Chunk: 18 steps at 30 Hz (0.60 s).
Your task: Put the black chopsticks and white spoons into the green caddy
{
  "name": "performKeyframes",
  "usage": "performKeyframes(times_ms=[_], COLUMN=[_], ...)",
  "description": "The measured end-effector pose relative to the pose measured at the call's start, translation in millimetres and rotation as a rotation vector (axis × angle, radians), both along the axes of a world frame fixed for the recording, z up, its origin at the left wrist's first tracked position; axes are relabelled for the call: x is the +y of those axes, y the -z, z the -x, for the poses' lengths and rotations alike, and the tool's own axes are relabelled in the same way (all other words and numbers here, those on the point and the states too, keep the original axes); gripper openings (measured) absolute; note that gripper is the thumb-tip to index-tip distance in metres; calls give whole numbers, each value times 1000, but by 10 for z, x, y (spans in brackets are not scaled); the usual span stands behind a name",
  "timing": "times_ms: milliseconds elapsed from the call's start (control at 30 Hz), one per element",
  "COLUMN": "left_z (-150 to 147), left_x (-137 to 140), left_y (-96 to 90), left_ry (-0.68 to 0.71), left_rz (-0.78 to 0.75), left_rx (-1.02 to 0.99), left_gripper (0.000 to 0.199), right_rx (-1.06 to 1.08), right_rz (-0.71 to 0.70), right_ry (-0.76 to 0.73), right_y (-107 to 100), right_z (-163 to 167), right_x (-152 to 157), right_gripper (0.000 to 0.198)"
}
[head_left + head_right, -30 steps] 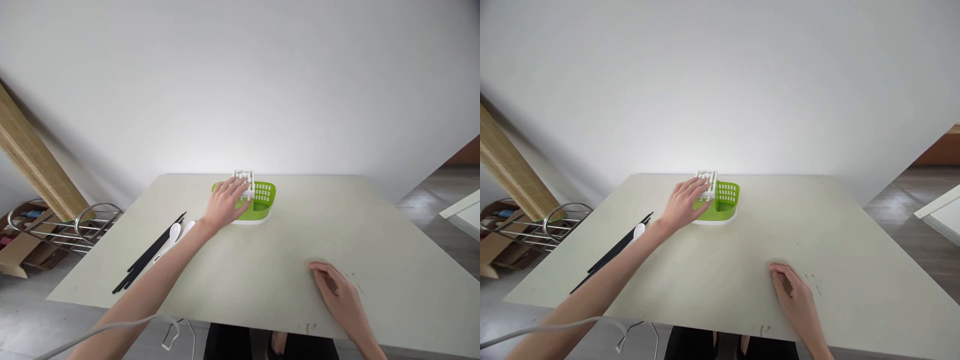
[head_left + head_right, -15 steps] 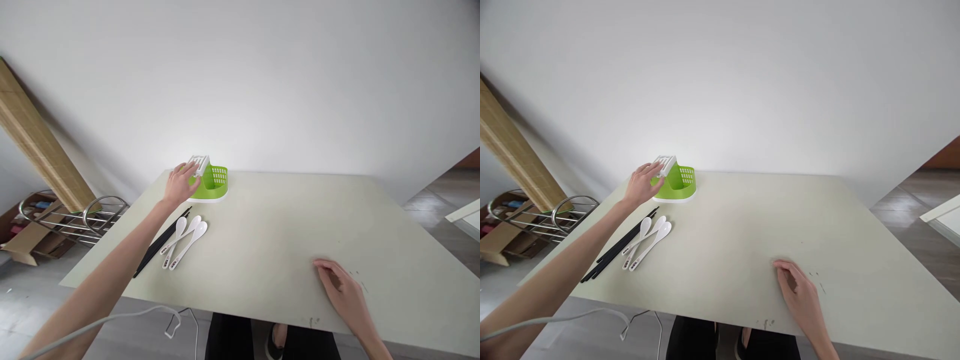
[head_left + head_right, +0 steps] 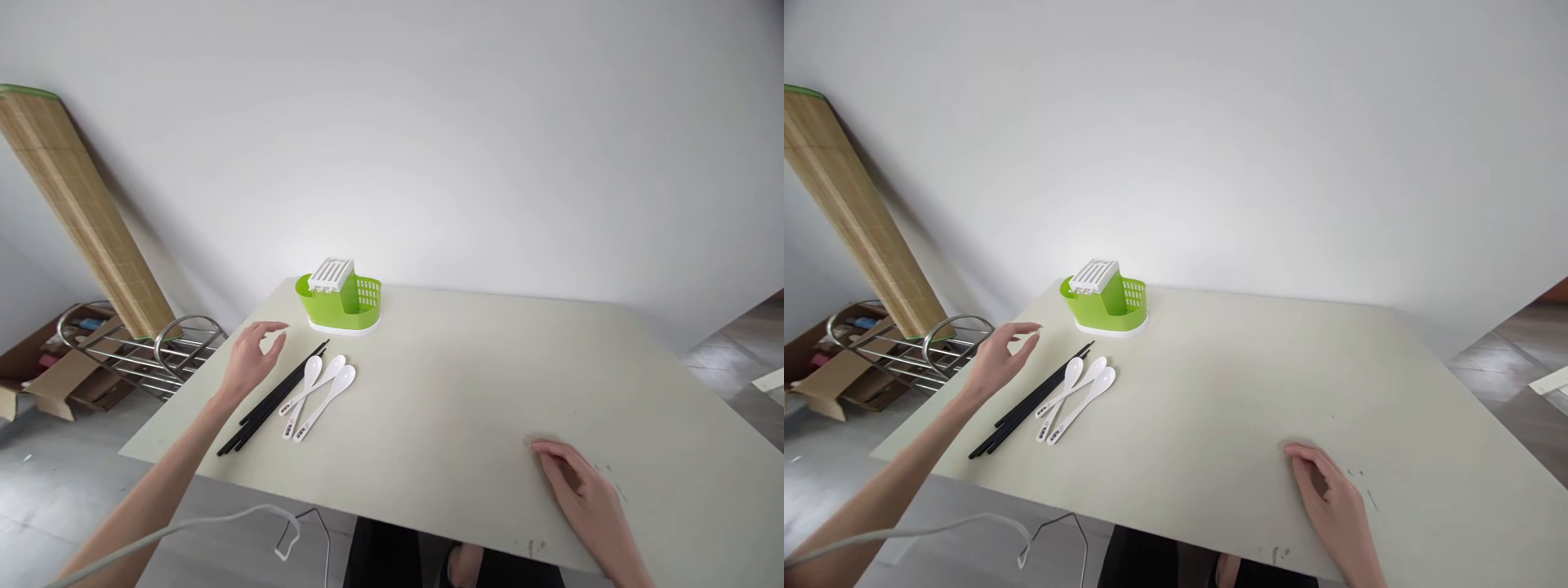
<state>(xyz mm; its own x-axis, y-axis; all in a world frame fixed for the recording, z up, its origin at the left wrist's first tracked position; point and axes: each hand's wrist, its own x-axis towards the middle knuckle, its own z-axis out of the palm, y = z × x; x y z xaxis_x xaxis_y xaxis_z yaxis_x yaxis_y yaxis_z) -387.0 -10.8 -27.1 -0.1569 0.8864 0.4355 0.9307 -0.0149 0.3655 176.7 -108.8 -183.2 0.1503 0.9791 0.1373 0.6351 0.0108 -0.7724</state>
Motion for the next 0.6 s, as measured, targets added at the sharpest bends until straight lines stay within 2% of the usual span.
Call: performKeyframes(times_ms=[133,267,333,467,600], left_z=[217,133,51,-86,-142], left_x=[23,307,508,912,1199], left_y=[-210,-496,-576,-534,-414], left_ry=[-64,44,98,143,185], left_rz=[30,-10,-24,-19,92], left_rx=[5,116,153,195,159], left_gripper=[44,44,45,53,68], right_rx=[-6,-19,-24,-24,21], right_rz=[25,12,13,22,51], right_ry=[23,45,53,78,98], right_y=[18,20,23,26,3], right_z=[-8,2,8,31,76], right_x=[12,14,23,44,48], right_gripper=[44,45,45,42,40])
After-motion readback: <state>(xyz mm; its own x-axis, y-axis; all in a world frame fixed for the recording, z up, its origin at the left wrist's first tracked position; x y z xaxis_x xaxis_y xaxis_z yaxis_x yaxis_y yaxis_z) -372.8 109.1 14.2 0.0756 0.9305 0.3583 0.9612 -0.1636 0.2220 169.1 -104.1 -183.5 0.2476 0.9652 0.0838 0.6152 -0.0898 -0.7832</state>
